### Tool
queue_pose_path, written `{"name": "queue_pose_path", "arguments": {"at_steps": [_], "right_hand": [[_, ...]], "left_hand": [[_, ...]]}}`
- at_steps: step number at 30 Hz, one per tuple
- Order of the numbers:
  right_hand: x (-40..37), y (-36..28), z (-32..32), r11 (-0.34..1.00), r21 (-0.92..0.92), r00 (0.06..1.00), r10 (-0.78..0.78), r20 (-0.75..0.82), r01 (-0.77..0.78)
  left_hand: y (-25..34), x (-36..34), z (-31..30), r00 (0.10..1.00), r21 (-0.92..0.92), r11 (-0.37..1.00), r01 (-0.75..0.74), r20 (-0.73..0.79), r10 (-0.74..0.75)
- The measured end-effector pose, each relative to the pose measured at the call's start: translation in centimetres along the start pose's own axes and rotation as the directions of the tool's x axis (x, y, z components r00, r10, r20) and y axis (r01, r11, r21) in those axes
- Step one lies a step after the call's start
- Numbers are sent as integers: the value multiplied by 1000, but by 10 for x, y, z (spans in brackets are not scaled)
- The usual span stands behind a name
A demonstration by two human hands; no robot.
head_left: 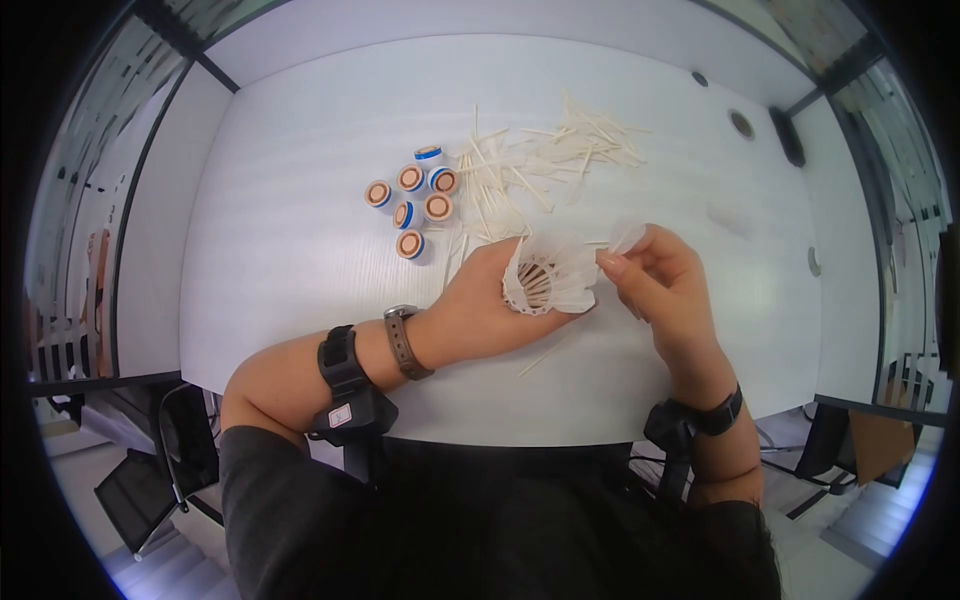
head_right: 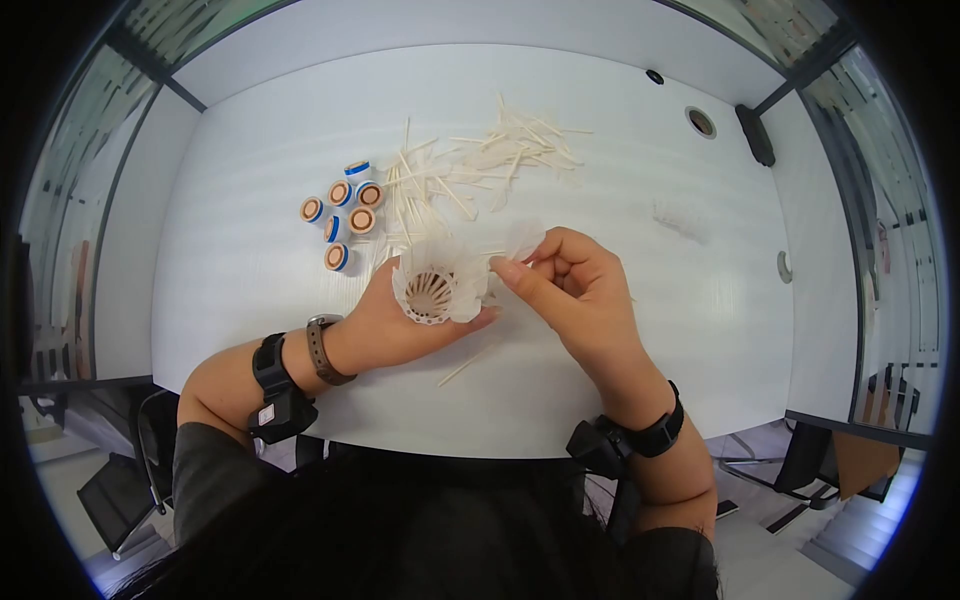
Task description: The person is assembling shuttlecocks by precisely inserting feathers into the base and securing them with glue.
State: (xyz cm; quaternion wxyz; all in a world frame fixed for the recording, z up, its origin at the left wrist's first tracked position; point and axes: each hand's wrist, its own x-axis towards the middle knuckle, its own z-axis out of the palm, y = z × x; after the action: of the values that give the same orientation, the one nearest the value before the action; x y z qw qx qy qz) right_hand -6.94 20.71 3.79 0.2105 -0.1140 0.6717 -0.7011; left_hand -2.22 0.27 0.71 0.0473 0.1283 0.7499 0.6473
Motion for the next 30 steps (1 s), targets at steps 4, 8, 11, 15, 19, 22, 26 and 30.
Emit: {"name": "queue_pose_path", "arguments": {"at_steps": [4, 8, 11, 15, 19, 22, 26, 30], "right_hand": [[2, 2, -4, 996, 83, 999, -24, -36, 27], [2, 3, -7, 996, 79, 999, -25, -40, 28], [1, 0, -2, 996, 84, 996, -28, -82, 34], [1, -3, 0, 996, 6, 995, -88, -51, 88], [-1, 0, -1, 989, 18, 989, -149, 10, 149], [-4, -4, 2, 986, -45, 987, -160, 20, 161], [-2, -4, 8, 962, -161, 972, -232, -43, 223], [-2, -1, 7, 912, -306, 952, -303, -51, 274]], "left_hand": [[9, 0, -5, 997, -34, 998, 62, 57, -60], [0, -1, -3, 999, -72, 997, -28, 26, 30], [-6, -3, -3, 1000, -144, 989, -21, -26, 17], [-4, -6, -4, 998, -168, 986, 22, -55, -31], [-6, -6, -5, 997, -125, 992, -9, -78, 0], [-9, -6, -2, 989, -79, 995, -62, -137, 51], [-21, -5, -2, 981, -75, 985, -158, -125, 147], [-24, -6, -8, 978, -6, 980, -201, -63, 200]]}}
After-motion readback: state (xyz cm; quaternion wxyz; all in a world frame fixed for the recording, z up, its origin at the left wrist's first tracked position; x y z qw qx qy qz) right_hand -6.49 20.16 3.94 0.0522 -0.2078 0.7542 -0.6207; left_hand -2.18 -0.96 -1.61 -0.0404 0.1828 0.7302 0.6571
